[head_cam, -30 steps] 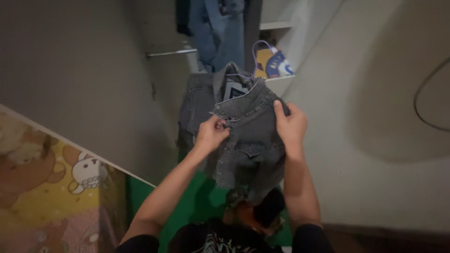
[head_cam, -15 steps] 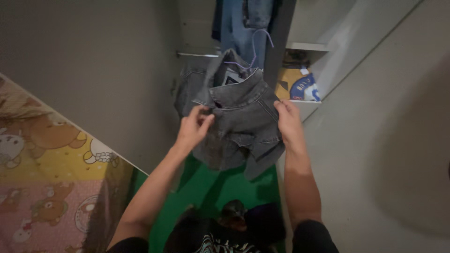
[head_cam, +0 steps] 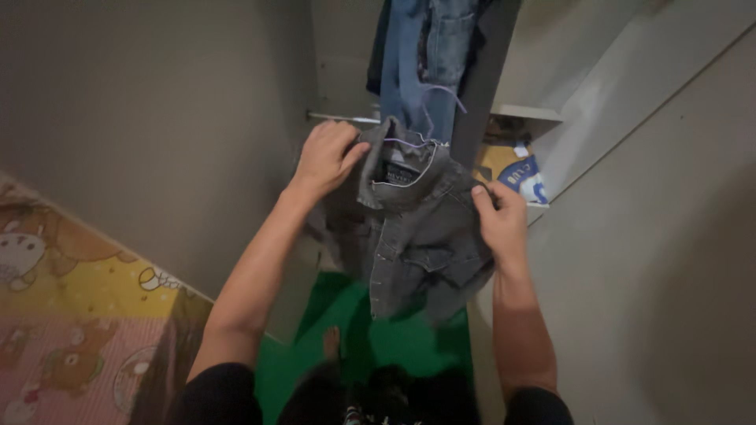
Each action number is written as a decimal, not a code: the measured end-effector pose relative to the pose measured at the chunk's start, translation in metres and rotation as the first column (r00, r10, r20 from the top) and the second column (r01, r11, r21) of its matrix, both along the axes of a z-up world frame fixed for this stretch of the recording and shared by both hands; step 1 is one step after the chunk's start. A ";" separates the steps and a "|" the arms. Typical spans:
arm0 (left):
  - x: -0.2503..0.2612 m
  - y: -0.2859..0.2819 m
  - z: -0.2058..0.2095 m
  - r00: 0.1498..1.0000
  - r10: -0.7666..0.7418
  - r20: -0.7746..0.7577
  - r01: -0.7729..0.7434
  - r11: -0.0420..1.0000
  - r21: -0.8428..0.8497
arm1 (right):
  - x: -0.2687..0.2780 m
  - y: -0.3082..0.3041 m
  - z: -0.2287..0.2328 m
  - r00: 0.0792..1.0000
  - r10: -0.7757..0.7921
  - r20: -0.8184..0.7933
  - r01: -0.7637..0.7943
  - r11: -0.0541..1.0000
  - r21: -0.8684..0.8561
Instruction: The person places a jacket, a sweatshirt, and a denim jacket individually onto hangers and hangs them inside a wardrobe closet.
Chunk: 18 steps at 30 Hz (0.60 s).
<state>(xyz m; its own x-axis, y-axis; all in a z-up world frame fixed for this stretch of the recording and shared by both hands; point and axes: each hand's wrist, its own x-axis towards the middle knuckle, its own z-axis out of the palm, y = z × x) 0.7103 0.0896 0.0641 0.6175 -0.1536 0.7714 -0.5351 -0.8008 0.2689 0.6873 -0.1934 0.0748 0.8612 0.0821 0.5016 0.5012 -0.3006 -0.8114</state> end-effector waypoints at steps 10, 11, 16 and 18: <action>0.088 0.009 0.007 0.976 0.162 0.146 -0.093 0.913 -0.397 | 0.021 0.017 0.071 0.996 0.067 -0.054 -0.085 0.854 -0.513; 0.098 0.013 0.007 0.975 0.185 0.126 -0.116 0.898 -0.424 | 0.029 0.012 0.077 0.991 0.080 -0.108 -0.126 0.828 -0.546; 0.139 0.029 0.016 0.975 0.101 0.198 -0.025 0.934 -0.356 | 0.071 0.016 0.066 0.920 0.183 -0.345 -0.317 0.867 -0.385; 0.151 0.041 0.027 0.978 0.016 0.210 0.042 0.962 -0.268 | 0.083 0.026 0.056 0.864 0.315 -0.392 -0.353 0.935 -0.027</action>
